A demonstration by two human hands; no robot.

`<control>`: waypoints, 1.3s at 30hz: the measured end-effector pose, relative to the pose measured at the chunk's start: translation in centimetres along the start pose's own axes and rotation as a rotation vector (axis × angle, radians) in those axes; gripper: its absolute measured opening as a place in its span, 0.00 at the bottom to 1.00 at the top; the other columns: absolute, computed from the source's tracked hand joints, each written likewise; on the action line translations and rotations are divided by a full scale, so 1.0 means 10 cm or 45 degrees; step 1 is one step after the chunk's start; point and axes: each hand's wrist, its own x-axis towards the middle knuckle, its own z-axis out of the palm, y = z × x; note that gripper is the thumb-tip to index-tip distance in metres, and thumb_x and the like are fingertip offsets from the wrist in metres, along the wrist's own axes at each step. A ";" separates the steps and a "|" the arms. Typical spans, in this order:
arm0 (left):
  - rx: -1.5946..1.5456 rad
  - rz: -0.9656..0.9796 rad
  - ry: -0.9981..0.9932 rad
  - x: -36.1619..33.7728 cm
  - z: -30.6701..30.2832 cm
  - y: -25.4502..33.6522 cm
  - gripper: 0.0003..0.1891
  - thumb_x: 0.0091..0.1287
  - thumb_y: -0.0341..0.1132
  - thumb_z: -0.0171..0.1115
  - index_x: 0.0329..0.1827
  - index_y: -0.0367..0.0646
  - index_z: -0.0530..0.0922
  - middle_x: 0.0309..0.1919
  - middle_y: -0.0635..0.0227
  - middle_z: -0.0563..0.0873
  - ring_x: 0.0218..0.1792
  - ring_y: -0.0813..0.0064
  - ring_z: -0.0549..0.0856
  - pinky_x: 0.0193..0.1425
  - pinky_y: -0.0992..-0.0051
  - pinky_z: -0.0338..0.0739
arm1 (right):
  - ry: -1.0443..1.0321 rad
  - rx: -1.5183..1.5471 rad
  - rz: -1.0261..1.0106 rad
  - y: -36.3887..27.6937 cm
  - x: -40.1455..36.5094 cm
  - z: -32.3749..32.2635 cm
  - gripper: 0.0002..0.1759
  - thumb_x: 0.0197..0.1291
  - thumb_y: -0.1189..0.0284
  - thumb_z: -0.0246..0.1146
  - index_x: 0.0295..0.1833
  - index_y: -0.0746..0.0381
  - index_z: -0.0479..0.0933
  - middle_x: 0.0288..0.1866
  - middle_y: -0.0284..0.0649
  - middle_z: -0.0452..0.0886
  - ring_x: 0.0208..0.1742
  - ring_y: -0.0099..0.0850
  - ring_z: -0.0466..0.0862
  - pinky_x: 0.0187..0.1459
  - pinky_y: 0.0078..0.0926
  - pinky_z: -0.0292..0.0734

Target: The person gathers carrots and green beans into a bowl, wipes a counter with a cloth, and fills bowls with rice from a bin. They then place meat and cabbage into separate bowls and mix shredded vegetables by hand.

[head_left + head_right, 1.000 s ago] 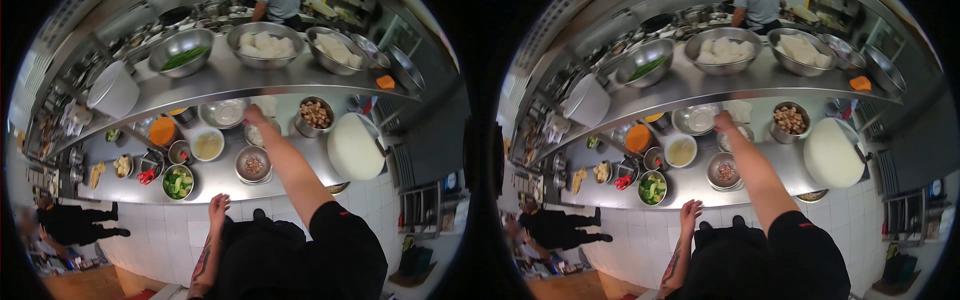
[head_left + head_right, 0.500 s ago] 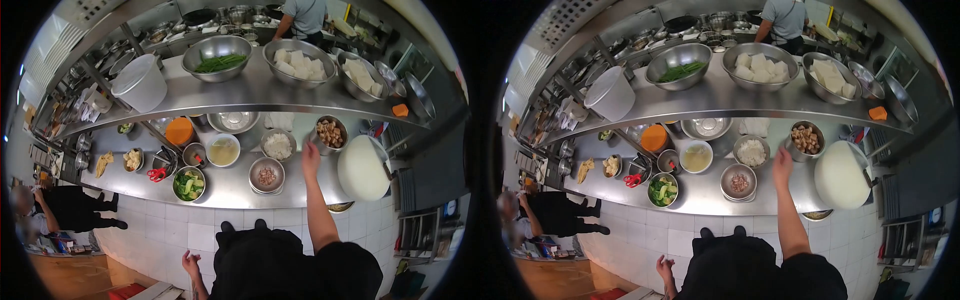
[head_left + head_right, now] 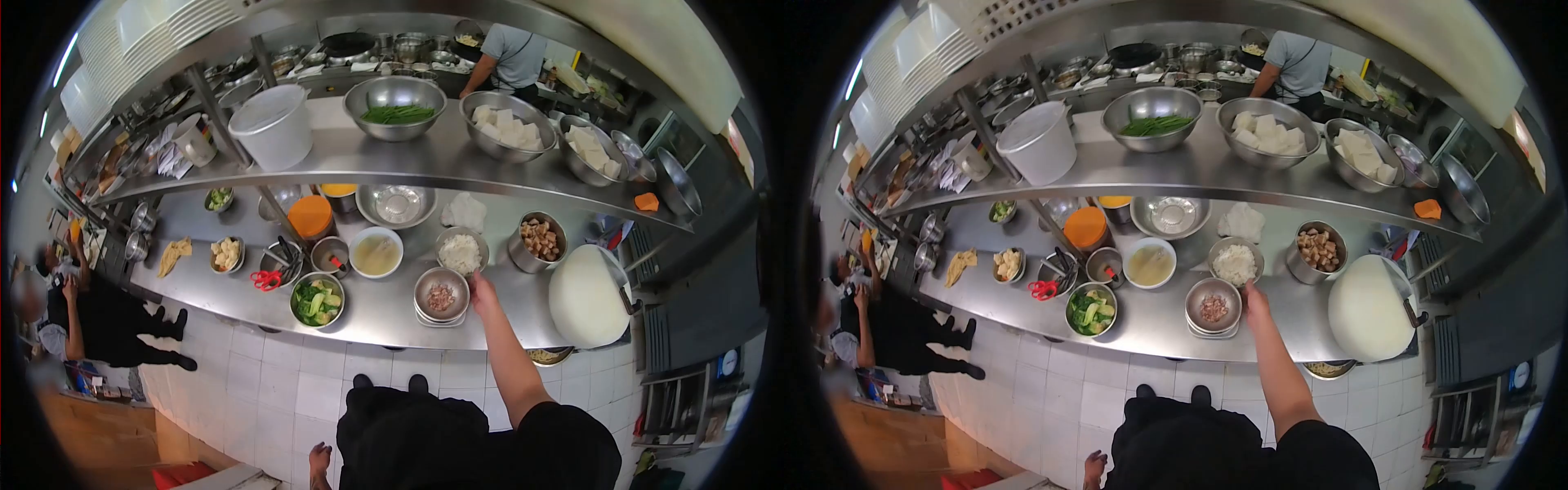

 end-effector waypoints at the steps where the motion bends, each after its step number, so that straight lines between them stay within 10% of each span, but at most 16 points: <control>1: -0.084 0.070 0.046 -0.01 0.01 -0.04 0.28 0.63 0.32 0.67 0.66 0.30 0.72 0.53 0.52 0.85 0.50 0.68 0.84 0.57 0.72 0.77 | -0.001 -0.094 -0.001 -0.04 0.08 0.00 0.30 0.73 0.52 0.55 0.65 0.67 0.70 0.56 0.47 0.81 0.54 0.37 0.82 0.54 0.36 0.78; 10: 0.005 -0.113 0.074 -0.30 -0.23 -1.18 0.30 0.56 0.39 0.73 0.61 0.33 0.78 0.47 0.55 0.88 0.47 0.65 0.88 0.55 0.70 0.80 | 0.463 0.020 -0.228 0.46 -0.70 -0.20 0.22 0.70 0.59 0.57 0.59 0.64 0.74 0.49 0.45 0.83 0.47 0.37 0.84 0.47 0.39 0.80; 14: 0.645 -0.258 0.032 -0.12 -0.68 -1.41 0.35 0.50 0.48 0.73 0.61 0.42 0.80 0.57 0.53 0.84 0.59 0.56 0.82 0.64 0.64 0.76 | 0.169 -0.205 -0.012 1.32 -1.34 -0.29 0.08 0.66 0.68 0.62 0.44 0.62 0.78 0.28 0.35 0.79 0.25 0.28 0.79 0.29 0.32 0.80; 17: 0.770 -0.323 -0.180 0.73 -0.93 -1.45 0.36 0.54 0.51 0.68 0.69 0.52 0.75 0.66 0.59 0.78 0.68 0.55 0.75 0.71 0.52 0.69 | 0.079 -0.644 0.108 1.84 -1.92 0.16 0.07 0.63 0.74 0.62 0.46 0.63 0.79 0.34 0.38 0.83 0.34 0.31 0.84 0.37 0.32 0.83; 23: -0.011 0.422 0.092 2.32 -0.76 0.46 0.33 0.58 0.47 0.70 0.65 0.40 0.76 0.63 0.50 0.80 0.66 0.57 0.77 0.70 0.66 0.71 | -0.401 -1.361 0.535 2.48 -2.27 0.86 0.15 0.65 0.72 0.64 0.56 0.63 0.79 0.49 0.40 0.85 0.43 0.31 0.87 0.41 0.30 0.84; 28: -0.754 0.563 -0.004 3.34 -0.35 2.38 0.33 0.62 0.41 0.69 0.69 0.38 0.71 0.58 0.51 0.82 0.53 0.58 0.86 0.58 0.65 0.79 | -0.464 -1.577 0.623 2.61 -2.43 1.20 0.20 0.72 0.65 0.59 0.63 0.64 0.74 0.53 0.42 0.85 0.46 0.32 0.87 0.45 0.28 0.82; 30: -0.636 0.618 0.344 3.61 -0.27 2.90 0.29 0.60 0.38 0.70 0.63 0.34 0.73 0.53 0.51 0.84 0.44 0.58 0.88 0.50 0.64 0.81 | -0.380 -1.575 0.567 2.57 -2.61 1.27 0.20 0.72 0.64 0.59 0.63 0.63 0.74 0.51 0.41 0.85 0.45 0.30 0.87 0.45 0.28 0.81; 36: 0.103 0.825 0.846 4.69 0.43 2.92 0.30 0.54 0.45 0.72 0.59 0.41 0.77 0.55 0.59 0.84 0.56 0.59 0.82 0.60 0.67 0.77 | -0.127 -1.605 0.696 2.41 -3.12 0.67 0.18 0.72 0.65 0.59 0.63 0.61 0.75 0.50 0.41 0.85 0.45 0.31 0.87 0.44 0.29 0.82; 37: -1.068 0.926 0.441 5.29 0.77 2.60 0.30 0.57 0.50 0.69 0.59 0.43 0.78 0.57 0.63 0.83 0.58 0.59 0.81 0.61 0.67 0.77 | -0.083 -1.610 0.724 2.40 -3.17 0.56 0.18 0.72 0.66 0.60 0.63 0.61 0.75 0.50 0.41 0.85 0.45 0.31 0.87 0.43 0.29 0.82; 39: 0.427 0.760 0.733 4.78 0.33 2.83 0.28 0.59 0.51 0.68 0.59 0.45 0.79 0.58 0.62 0.83 0.58 0.59 0.81 0.61 0.65 0.77 | -0.032 -1.561 0.744 2.43 -3.23 0.25 0.18 0.72 0.66 0.60 0.62 0.61 0.75 0.50 0.40 0.85 0.44 0.31 0.87 0.42 0.28 0.82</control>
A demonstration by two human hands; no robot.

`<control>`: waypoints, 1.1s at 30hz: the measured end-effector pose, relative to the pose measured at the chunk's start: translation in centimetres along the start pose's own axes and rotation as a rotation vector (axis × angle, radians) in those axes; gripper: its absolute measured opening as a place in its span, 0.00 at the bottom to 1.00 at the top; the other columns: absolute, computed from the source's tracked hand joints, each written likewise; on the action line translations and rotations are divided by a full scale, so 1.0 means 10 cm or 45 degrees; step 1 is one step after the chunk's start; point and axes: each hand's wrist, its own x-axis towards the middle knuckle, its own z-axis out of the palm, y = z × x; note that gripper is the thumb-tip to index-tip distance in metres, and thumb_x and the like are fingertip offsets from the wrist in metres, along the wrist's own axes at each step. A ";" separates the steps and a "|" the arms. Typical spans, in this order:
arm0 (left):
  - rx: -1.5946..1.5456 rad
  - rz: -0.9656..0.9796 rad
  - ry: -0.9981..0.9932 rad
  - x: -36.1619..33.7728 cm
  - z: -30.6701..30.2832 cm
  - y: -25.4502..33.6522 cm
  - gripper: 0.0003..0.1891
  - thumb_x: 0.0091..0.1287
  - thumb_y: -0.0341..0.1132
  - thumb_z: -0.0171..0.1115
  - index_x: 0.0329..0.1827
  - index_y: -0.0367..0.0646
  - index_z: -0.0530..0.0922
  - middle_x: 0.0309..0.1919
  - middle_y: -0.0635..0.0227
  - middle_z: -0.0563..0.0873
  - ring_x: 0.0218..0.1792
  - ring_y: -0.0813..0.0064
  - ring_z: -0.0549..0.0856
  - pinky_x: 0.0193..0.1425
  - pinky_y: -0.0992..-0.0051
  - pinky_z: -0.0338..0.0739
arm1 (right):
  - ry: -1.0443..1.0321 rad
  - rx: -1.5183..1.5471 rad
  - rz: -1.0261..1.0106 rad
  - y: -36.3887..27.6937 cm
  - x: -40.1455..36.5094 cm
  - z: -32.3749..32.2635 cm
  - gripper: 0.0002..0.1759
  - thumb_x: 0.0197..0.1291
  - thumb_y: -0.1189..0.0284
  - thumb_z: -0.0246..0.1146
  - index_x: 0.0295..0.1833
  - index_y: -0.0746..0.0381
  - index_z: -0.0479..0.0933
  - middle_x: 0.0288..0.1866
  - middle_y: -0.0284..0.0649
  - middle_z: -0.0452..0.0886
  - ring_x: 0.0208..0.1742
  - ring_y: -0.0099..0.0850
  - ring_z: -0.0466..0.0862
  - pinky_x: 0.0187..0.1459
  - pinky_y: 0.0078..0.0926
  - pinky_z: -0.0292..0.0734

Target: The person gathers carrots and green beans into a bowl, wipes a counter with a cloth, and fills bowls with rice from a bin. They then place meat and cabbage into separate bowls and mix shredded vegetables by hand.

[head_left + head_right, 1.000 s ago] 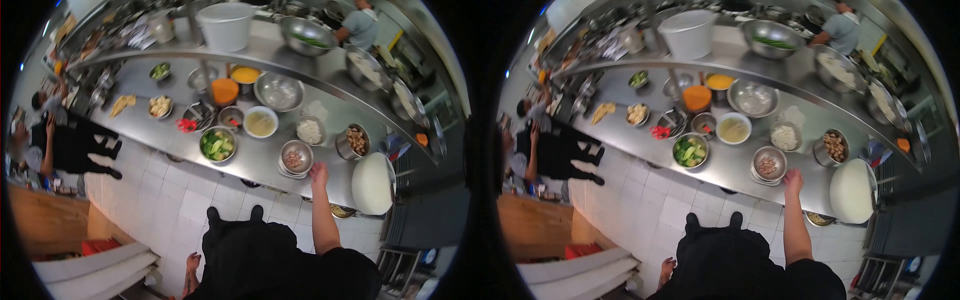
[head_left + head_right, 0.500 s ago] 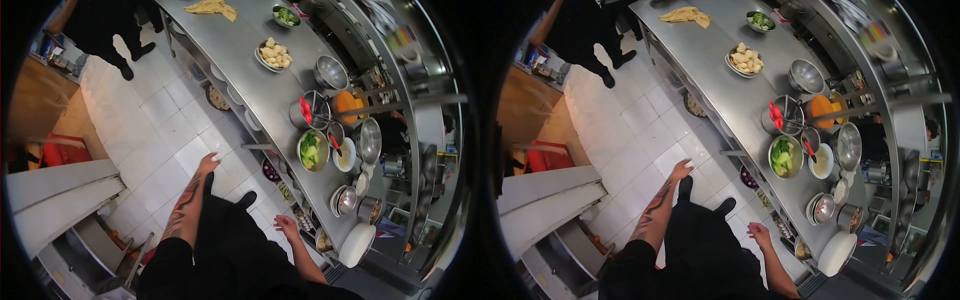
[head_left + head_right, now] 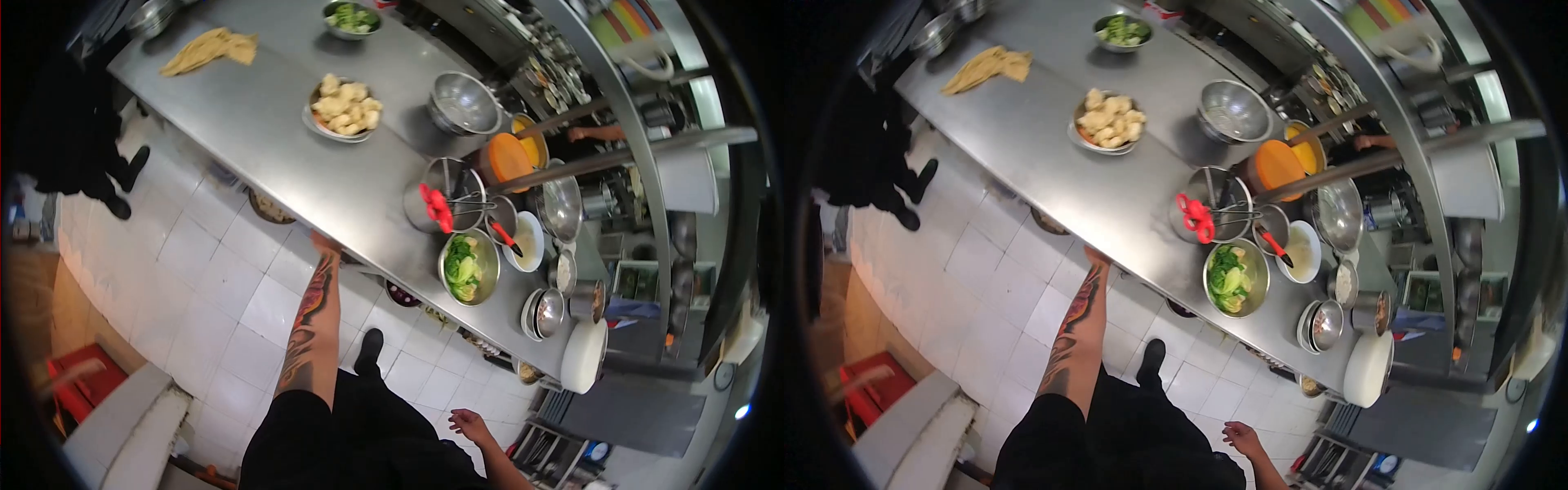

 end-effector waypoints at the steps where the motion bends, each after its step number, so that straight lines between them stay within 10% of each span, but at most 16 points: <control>1: -0.550 0.055 0.096 0.09 0.53 -0.35 0.28 0.60 0.51 0.67 0.60 0.45 0.78 0.59 0.62 0.82 0.59 0.59 0.81 0.61 0.64 0.77 | 0.002 0.022 0.036 0.10 0.05 -0.01 0.18 0.71 0.65 0.60 0.62 0.61 0.75 0.49 0.40 0.85 0.43 0.31 0.87 0.41 0.28 0.82; 2: -1.093 0.151 0.168 0.18 1.10 -0.70 0.28 0.61 0.52 0.66 0.61 0.46 0.77 0.61 0.62 0.81 0.60 0.60 0.80 0.61 0.63 0.76 | 0.009 0.062 0.032 0.17 0.09 0.00 0.18 0.71 0.65 0.60 0.62 0.61 0.75 0.49 0.40 0.85 0.43 0.31 0.87 0.41 0.28 0.82; 3: -0.045 0.125 0.031 0.17 0.74 -0.57 0.28 0.63 0.51 0.64 0.63 0.46 0.77 0.61 0.62 0.81 0.60 0.61 0.80 0.61 0.62 0.76 | 0.024 0.059 0.035 0.22 0.13 0.00 0.18 0.71 0.65 0.60 0.62 0.62 0.75 0.49 0.40 0.85 0.42 0.30 0.87 0.41 0.28 0.82; 4: -1.190 0.035 0.261 0.20 1.05 -0.76 0.26 0.65 0.49 0.63 0.62 0.45 0.77 0.57 0.62 0.84 0.57 0.58 0.82 0.62 0.62 0.76 | 0.038 0.051 0.041 0.27 0.17 0.00 0.18 0.71 0.65 0.60 0.61 0.62 0.75 0.48 0.40 0.85 0.42 0.30 0.87 0.40 0.27 0.82; 7: -0.439 0.104 0.074 0.20 0.41 -0.54 0.25 0.65 0.47 0.63 0.62 0.44 0.76 0.56 0.62 0.84 0.55 0.59 0.83 0.60 0.62 0.77 | 0.065 0.114 0.000 0.36 0.29 0.01 0.17 0.71 0.65 0.61 0.60 0.62 0.76 0.47 0.39 0.85 0.41 0.29 0.87 0.39 0.27 0.82; 16: -0.114 0.409 -0.103 0.33 -0.06 -0.77 0.24 0.66 0.42 0.62 0.63 0.42 0.75 0.53 0.60 0.85 0.47 0.60 0.85 0.53 0.63 0.81 | 0.216 0.014 -0.420 -0.01 0.46 0.12 0.18 0.71 0.63 0.60 0.58 0.63 0.78 0.37 0.37 0.86 0.36 0.24 0.87 0.40 0.21 0.81; 23: -0.068 0.883 0.063 0.18 -0.93 -0.44 0.23 0.66 0.39 0.62 0.63 0.40 0.75 0.51 0.59 0.86 0.43 0.62 0.87 0.49 0.64 0.84 | 0.094 1.319 -0.601 -1.26 -0.01 -0.44 0.30 0.73 0.56 0.56 0.70 0.65 0.64 0.59 0.51 0.79 0.53 0.39 0.83 0.55 0.38 0.80; 25: -0.816 0.107 -0.334 -0.33 -1.84 0.23 0.15 0.65 0.28 0.60 0.53 0.32 0.73 0.39 0.58 0.85 0.27 0.70 0.85 0.30 0.70 0.85 | -0.070 1.843 -0.643 -1.49 0.03 -0.68 0.37 0.72 0.54 0.56 0.74 0.67 0.55 0.66 0.56 0.72 0.63 0.46 0.78 0.63 0.44 0.75; 29: -0.969 -0.002 -0.354 -1.18 -2.40 -0.15 0.08 0.64 0.23 0.58 0.34 0.35 0.65 0.27 0.68 0.73 0.21 0.77 0.79 0.23 0.74 0.83 | -0.198 2.536 -0.573 -2.05 0.25 -1.06 0.44 0.69 0.50 0.58 0.74 0.71 0.50 0.69 0.60 0.67 0.68 0.51 0.73 0.71 0.46 0.69; 33: -0.997 -0.150 -0.470 -2.35 -3.04 -0.06 0.08 0.66 0.23 0.59 0.39 0.35 0.66 0.31 0.64 0.75 0.23 0.74 0.82 0.25 0.72 0.86 | -0.282 2.813 -0.701 -2.08 0.85 -1.36 0.35 0.71 0.58 0.54 0.69 0.75 0.56 0.65 0.60 0.70 0.68 0.51 0.73 0.71 0.46 0.69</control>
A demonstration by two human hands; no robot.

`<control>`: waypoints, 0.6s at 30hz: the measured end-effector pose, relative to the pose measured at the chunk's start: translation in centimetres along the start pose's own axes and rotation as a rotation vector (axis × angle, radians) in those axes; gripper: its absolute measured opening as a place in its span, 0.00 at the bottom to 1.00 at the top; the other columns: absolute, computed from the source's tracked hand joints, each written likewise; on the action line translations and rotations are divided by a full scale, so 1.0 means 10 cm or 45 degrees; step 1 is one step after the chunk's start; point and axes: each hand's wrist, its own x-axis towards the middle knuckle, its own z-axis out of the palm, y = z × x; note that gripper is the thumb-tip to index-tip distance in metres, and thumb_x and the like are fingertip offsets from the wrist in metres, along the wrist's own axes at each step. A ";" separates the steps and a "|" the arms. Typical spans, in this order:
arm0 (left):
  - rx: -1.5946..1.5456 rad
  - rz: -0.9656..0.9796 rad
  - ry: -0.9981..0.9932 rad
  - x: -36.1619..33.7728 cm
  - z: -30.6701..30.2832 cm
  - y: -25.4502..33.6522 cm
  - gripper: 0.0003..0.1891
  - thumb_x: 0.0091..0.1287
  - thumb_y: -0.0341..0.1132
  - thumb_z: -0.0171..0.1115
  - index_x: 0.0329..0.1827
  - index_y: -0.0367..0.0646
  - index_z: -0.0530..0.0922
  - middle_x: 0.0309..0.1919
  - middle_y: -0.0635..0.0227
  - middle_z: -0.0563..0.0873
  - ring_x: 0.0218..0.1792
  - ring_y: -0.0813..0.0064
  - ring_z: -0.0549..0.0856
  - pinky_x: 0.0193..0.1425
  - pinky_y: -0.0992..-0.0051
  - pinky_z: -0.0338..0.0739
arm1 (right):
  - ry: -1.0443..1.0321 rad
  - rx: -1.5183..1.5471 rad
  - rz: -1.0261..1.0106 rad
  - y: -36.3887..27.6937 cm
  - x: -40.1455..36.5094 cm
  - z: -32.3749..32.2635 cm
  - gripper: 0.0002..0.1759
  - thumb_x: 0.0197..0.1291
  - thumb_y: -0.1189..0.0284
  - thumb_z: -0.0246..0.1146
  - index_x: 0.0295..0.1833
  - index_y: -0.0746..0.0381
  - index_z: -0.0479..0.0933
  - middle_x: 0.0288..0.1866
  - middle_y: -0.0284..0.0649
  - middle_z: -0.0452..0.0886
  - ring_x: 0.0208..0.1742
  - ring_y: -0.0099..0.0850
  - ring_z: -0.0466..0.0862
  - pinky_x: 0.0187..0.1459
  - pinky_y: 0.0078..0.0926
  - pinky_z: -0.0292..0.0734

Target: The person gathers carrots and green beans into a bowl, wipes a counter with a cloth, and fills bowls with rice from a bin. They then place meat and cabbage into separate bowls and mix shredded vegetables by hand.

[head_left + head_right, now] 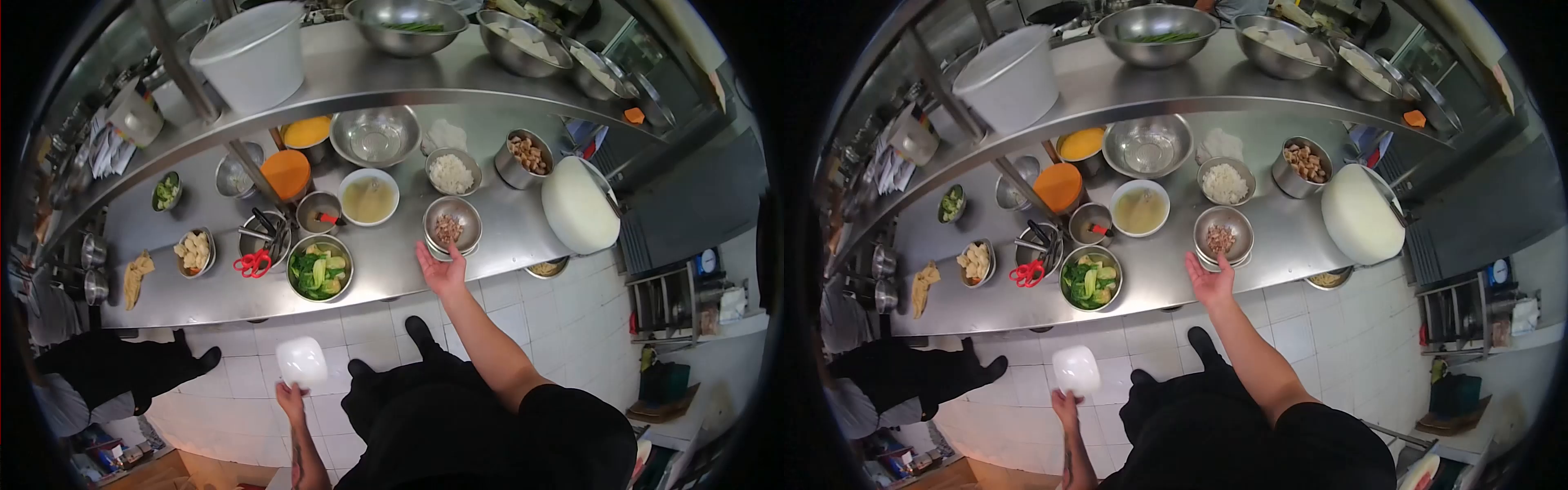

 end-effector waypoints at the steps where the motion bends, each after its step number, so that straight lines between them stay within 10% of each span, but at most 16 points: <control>1: -0.078 -0.137 -0.002 -0.30 0.15 0.18 0.08 0.66 0.23 0.58 0.40 0.36 0.66 0.31 0.64 0.76 0.22 0.74 0.82 0.25 0.70 0.87 | -0.009 0.014 0.021 -0.04 0.06 -0.01 0.35 0.71 0.58 0.54 0.69 0.75 0.56 0.65 0.60 0.70 0.68 0.51 0.73 0.71 0.46 0.69; 13: -0.038 0.125 -0.419 -0.26 3.24 1.38 0.09 0.68 0.26 0.58 0.45 0.30 0.69 0.33 0.57 0.84 0.28 0.71 0.86 0.29 0.74 0.84 | 0.134 -0.113 0.104 -1.25 0.28 -0.27 0.28 0.72 0.66 0.38 0.69 0.74 0.59 0.64 0.58 0.71 0.64 0.53 0.76 0.66 0.50 0.75; 18: -0.069 0.097 -0.394 0.15 3.97 1.48 0.09 0.69 0.28 0.59 0.44 0.34 0.69 0.27 0.59 0.83 0.22 0.72 0.87 0.20 0.76 0.80 | 0.294 -0.372 0.189 -1.42 -0.08 -0.05 0.28 0.74 0.55 0.50 0.62 0.72 0.65 0.62 0.58 0.74 0.65 0.50 0.76 0.67 0.49 0.72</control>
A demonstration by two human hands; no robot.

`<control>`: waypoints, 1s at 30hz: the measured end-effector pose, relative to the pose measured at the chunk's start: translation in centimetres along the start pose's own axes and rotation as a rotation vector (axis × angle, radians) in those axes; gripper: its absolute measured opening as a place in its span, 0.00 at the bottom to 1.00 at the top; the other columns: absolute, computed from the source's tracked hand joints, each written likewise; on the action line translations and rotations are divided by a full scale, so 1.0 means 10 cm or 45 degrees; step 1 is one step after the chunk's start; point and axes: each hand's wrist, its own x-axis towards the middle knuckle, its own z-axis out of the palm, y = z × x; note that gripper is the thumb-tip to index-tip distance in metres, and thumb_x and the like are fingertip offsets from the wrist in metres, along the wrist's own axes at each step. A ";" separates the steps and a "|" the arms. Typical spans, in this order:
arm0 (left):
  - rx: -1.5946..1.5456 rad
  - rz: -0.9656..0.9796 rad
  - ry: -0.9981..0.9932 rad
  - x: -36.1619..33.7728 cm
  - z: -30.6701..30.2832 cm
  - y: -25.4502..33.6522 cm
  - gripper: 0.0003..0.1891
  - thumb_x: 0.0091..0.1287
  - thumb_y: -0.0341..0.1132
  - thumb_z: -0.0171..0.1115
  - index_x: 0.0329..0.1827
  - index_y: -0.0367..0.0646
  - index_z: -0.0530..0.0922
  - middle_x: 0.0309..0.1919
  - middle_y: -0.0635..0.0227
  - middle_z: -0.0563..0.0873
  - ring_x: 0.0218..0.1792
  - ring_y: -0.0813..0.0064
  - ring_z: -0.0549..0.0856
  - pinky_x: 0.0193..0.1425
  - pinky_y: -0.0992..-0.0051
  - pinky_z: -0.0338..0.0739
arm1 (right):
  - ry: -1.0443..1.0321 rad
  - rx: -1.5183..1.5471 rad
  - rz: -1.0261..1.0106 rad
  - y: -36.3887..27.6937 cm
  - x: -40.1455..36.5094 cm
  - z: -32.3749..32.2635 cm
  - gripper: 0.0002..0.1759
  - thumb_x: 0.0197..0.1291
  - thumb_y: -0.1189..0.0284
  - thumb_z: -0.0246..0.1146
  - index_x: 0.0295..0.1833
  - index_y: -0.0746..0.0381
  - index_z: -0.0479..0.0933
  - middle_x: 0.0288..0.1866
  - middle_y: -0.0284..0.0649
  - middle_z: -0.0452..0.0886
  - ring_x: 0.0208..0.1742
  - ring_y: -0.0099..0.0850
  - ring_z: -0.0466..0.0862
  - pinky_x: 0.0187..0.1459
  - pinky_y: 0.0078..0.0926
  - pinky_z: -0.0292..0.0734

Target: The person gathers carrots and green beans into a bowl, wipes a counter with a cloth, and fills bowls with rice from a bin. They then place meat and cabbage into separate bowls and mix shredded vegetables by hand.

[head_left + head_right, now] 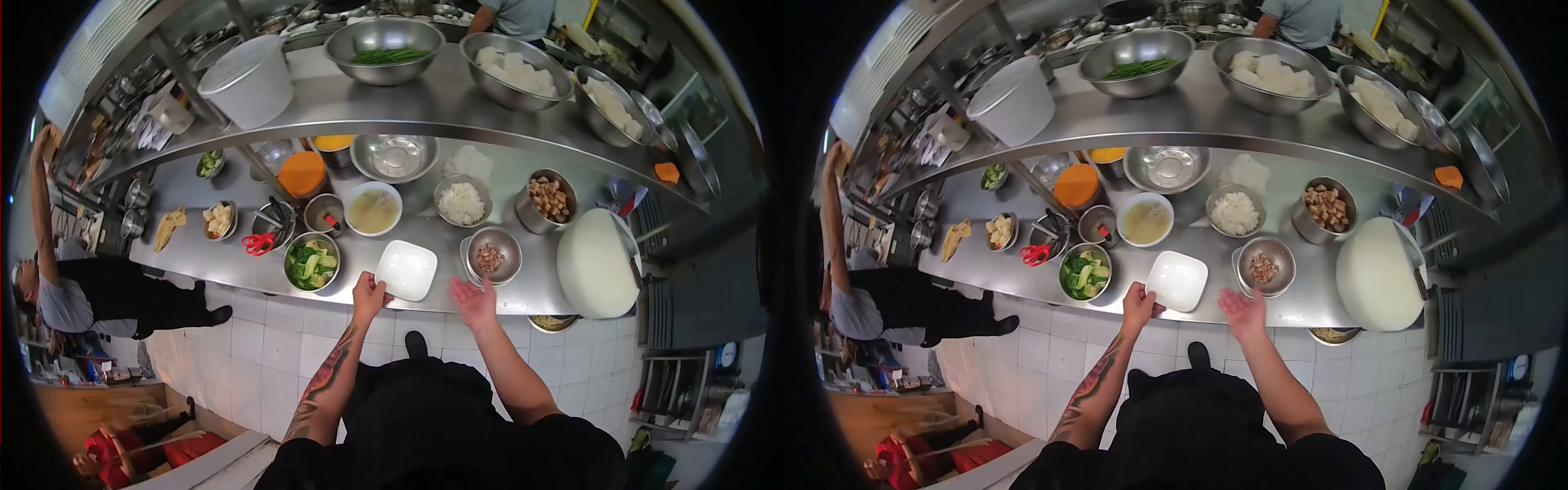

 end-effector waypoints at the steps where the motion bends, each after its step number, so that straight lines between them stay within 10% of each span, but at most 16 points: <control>1: 0.005 -0.004 -0.026 0.01 0.03 -0.01 0.09 0.69 0.28 0.59 0.44 0.34 0.69 0.27 0.59 0.83 0.22 0.72 0.87 0.20 0.76 0.80 | 0.009 0.019 -0.017 0.04 -0.05 -0.09 0.28 0.74 0.55 0.50 0.62 0.72 0.65 0.62 0.58 0.74 0.65 0.50 0.76 0.67 0.49 0.72; 6: 0.648 0.079 0.072 0.31 -0.06 -0.03 0.18 0.70 0.46 0.64 0.41 0.36 0.80 0.31 0.64 0.86 0.30 0.76 0.84 0.36 0.75 0.79 | -0.682 -1.160 0.061 -0.15 -0.59 0.03 0.17 0.71 0.64 0.59 0.59 0.63 0.75 0.48 0.45 0.85 0.50 0.36 0.86 0.53 0.35 0.82; 8: 0.599 0.156 0.150 0.51 -0.13 -0.01 0.20 0.71 0.49 0.63 0.41 0.36 0.82 0.33 0.65 0.87 0.34 0.77 0.83 0.40 0.75 0.78 | -0.809 -1.361 -0.392 -0.63 -0.51 0.18 0.16 0.72 0.68 0.58 0.59 0.64 0.77 0.41 0.41 0.87 0.42 0.28 0.87 0.46 0.26 0.82; 11: 0.143 -0.317 0.045 0.86 -0.16 0.29 0.28 0.71 0.56 0.59 0.53 0.35 0.80 0.45 0.60 0.87 0.46 0.71 0.84 0.50 0.69 0.77 | -0.323 -1.034 -1.109 -1.48 -0.16 0.46 0.16 0.72 0.68 0.58 0.60 0.63 0.73 0.47 0.42 0.84 0.41 0.29 0.84 0.42 0.27 0.81; 13: -0.262 -0.408 -0.104 0.94 -0.11 0.57 0.40 0.72 0.62 0.52 0.75 0.38 0.61 0.69 0.51 0.73 0.72 0.58 0.69 0.71 0.57 0.62 | 0.031 -0.633 -0.931 -2.03 0.14 0.56 0.23 0.73 0.68 0.55 0.69 0.63 0.64 0.64 0.48 0.74 0.50 0.37 0.83 0.47 0.35 0.83; 16: -0.437 -0.495 -0.018 1.11 -0.10 0.55 0.39 0.73 0.62 0.51 0.75 0.39 0.60 0.69 0.53 0.73 0.72 0.58 0.68 0.72 0.57 0.62 | 0.088 -0.245 -0.479 -2.38 0.52 0.66 0.26 0.71 0.72 0.52 0.72 0.63 0.59 0.69 0.51 0.64 0.61 0.48 0.77 0.57 0.46 0.82; 19: -0.460 -0.486 -0.067 0.92 -0.11 0.60 0.42 0.74 0.60 0.51 0.80 0.43 0.48 0.72 0.58 0.70 0.72 0.60 0.68 0.72 0.58 0.61 | -0.171 -0.229 -0.703 -2.38 0.97 0.57 0.27 0.70 0.74 0.52 0.73 0.63 0.57 0.71 0.53 0.60 0.62 0.53 0.74 0.61 0.55 0.80; 30: -0.210 -0.287 0.186 -1.19 -0.72 0.32 0.25 0.75 0.41 0.58 0.70 0.40 0.67 0.58 0.61 0.83 0.57 0.70 0.82 0.59 0.68 0.76 | -0.188 -0.231 -0.773 -2.76 1.52 0.77 0.22 0.77 0.61 0.48 0.72 0.51 0.63 0.75 0.39 0.62 0.70 0.42 0.69 0.63 0.55 0.79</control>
